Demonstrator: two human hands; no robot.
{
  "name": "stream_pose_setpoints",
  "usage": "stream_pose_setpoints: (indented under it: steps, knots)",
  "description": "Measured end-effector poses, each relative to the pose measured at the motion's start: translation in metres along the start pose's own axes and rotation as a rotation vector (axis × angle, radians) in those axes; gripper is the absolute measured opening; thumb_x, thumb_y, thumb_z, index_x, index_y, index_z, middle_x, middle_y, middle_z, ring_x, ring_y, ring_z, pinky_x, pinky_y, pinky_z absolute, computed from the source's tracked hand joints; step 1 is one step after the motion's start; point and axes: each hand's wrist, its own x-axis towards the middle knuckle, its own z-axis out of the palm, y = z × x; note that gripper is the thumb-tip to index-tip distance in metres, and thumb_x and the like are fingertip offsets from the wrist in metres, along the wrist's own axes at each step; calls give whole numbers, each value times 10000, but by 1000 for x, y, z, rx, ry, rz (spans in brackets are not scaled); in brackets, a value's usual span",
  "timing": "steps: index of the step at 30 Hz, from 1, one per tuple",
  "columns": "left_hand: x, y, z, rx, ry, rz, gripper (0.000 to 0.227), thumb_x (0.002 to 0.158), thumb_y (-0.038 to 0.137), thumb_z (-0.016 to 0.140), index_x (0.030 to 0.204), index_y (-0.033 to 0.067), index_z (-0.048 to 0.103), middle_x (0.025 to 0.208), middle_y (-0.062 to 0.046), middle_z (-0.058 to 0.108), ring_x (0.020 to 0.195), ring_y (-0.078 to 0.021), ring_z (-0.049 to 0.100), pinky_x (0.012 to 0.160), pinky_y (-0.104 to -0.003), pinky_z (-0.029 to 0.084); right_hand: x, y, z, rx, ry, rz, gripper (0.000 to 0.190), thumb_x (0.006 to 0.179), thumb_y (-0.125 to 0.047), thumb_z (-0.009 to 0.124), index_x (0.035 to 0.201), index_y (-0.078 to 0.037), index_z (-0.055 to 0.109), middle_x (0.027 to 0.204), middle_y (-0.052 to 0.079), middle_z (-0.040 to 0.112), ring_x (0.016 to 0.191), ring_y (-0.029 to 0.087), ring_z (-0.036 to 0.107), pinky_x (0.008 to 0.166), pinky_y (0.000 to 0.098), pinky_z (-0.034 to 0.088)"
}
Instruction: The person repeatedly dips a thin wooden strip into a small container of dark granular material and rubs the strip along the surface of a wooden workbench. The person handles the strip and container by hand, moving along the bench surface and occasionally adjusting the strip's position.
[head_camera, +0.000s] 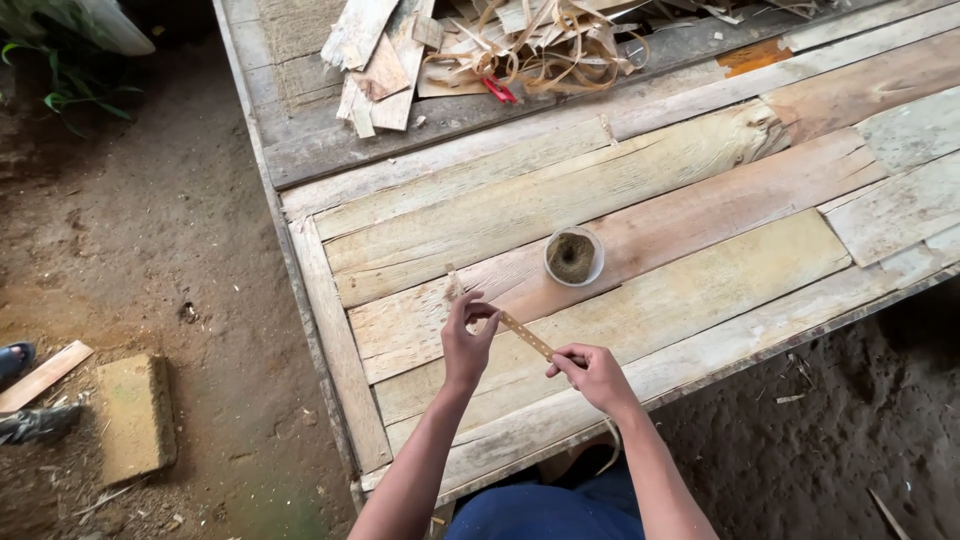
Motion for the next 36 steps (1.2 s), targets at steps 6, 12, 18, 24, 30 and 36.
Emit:
stream_pose_setpoints:
  steps: [6,12,18,24,30,36]
  knots:
    - [23,-32,38,73,-153,-321,648,717,251,937,1278,195,617,1211,-53,647,1026,-220,731,906,-327,544,9,15,-57,-120,77,119,172,900,-170,704,946,-63,831,686,72,766,511,147,539,551,267,453]
    - [60,-101,118,85,-210,-451,698,828,321,867,1424,127,560,1346,-178,570,1074,-365,716,910,-431,595,49,59,-139,-78,306,164,228,898,-257,751,1027,-89,834,663,69,705,485,138,546,502,271,429]
    - [75,-163,202,269,-220,-540,578,970,335,660,1447,71,469,1219,-185,612,1138,-379,672,956,-473,573,89,47,-168,-16,329,84,233,884,-207,758,1079,-97,823,677,84,707,479,114,529,471,249,418]
    - [54,-124,209,322,-226,-610,547,933,457,683,1301,85,521,1088,-143,626,1040,-341,702,894,-458,583,152,49,-171,-108,236,105,256,825,-250,784,1055,-142,818,831,32,794,564,111,630,537,248,507]
    - [29,-45,207,508,-184,-203,379,974,113,515,1352,109,484,1171,-125,570,969,-383,702,776,-490,619,209,69,-164,-418,158,162,231,804,-305,706,969,-210,838,865,-28,815,869,228,763,783,353,596]
    - [35,40,214,733,-649,-200,855,887,68,474,1639,188,84,1556,-159,438,849,-469,713,769,-553,597,246,102,-144,-514,91,118,184,809,-277,691,923,-226,825,893,-5,811,953,286,757,832,392,603]
